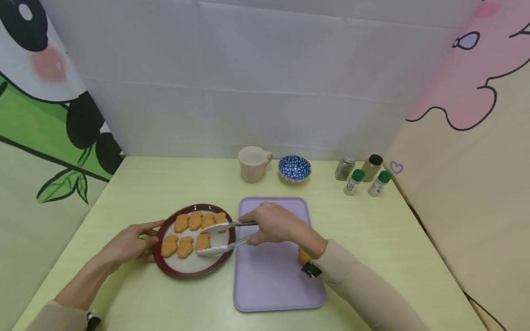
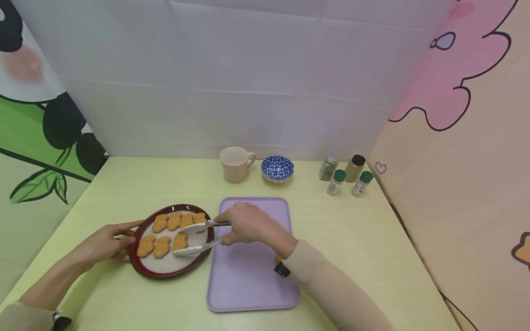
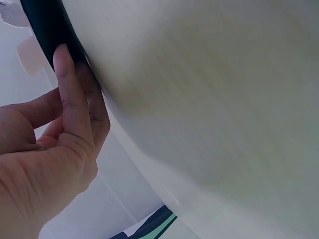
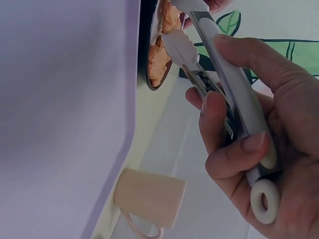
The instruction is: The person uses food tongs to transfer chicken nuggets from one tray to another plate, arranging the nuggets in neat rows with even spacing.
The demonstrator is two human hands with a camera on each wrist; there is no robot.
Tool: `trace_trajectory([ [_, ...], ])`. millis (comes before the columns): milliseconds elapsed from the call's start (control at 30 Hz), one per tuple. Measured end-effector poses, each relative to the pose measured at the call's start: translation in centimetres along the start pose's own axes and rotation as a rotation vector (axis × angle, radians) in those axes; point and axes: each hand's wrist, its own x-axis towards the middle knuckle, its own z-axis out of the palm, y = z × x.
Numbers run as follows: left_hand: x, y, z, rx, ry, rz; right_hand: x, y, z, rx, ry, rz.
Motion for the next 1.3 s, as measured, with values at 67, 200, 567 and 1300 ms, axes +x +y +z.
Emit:
trace_trajectory([
  [67, 0.1, 0.1, 0.1, 0.0, -0.003, -0.001, 0.1, 0.1, 0.2, 0.006, -0.005, 0.006],
  [200, 0.3, 0.2, 0.3, 0.002, -0.005, -0.004, 0.2, 0.2, 0.4, 0.013, -0.022, 0.03],
  [567, 0.8, 0.2, 0.7, 0.008, -0.019, 0.007, -1.0, 0.1, 0.5, -0.012, -0.001, 0.074],
  [1300, 0.3, 0.0, -0.2, 0.024, -0.034, 0.003, -20.4, 7.7, -4.9, -0.003, -0.06, 0.288],
])
